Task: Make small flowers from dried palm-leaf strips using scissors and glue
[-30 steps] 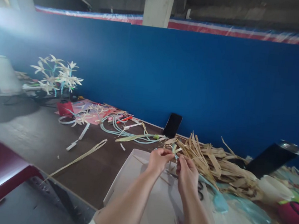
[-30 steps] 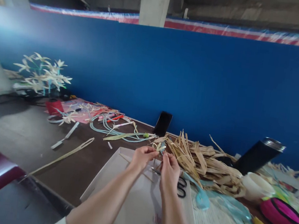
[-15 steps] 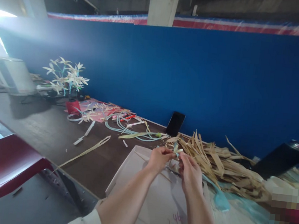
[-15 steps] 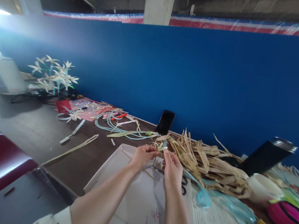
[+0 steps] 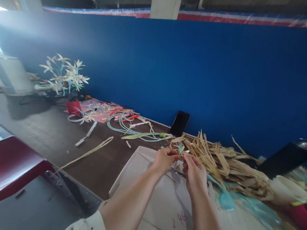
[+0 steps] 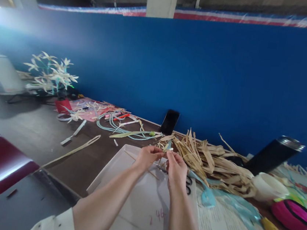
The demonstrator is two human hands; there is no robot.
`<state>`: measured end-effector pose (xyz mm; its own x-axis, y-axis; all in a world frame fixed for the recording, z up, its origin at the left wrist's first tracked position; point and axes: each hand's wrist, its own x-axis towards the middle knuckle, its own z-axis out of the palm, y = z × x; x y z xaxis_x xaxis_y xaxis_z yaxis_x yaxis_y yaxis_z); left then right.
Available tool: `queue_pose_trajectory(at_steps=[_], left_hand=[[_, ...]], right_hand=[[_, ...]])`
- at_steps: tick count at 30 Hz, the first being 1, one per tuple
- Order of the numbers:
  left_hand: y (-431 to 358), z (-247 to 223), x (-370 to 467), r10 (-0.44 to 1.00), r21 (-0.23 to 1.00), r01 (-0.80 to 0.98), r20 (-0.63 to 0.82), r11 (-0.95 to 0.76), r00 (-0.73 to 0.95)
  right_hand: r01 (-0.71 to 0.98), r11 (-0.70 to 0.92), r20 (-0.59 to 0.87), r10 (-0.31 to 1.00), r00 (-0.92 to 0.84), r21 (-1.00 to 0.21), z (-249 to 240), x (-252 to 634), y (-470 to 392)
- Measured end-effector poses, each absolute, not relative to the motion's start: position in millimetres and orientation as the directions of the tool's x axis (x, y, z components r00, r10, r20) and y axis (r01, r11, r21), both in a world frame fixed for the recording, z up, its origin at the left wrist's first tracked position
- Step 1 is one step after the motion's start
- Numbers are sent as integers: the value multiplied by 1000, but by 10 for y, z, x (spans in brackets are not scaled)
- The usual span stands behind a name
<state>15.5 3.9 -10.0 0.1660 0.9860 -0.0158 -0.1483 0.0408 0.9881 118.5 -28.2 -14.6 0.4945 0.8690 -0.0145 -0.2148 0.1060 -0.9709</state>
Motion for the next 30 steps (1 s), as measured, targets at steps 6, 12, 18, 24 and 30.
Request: queue_pose_trajectory(at_steps=[6,12,18,24,30], left_hand=[[42,-100,153,987,989,-139,-17,40,161],[42,-99,146,985,990,-139,-6,30,170],[40,-105,138,984,995,-98,8,10,177],[77,-167,148,986,996,-94,16,-1,164],[68,-140,139,986,997,-81,22,-8,168]], right_hand=[[-195,113,4,874,486,-974,-177,1206,-270],[-179,115,18,881,473,-977,-196,1219,-259],[-173,122,24,876,482,-977,-174,1213,-267],[-137,122,42,875,482,-983,-145,1202,-290],[-23,125,97,861,498,-992,-189,1239,-274]])
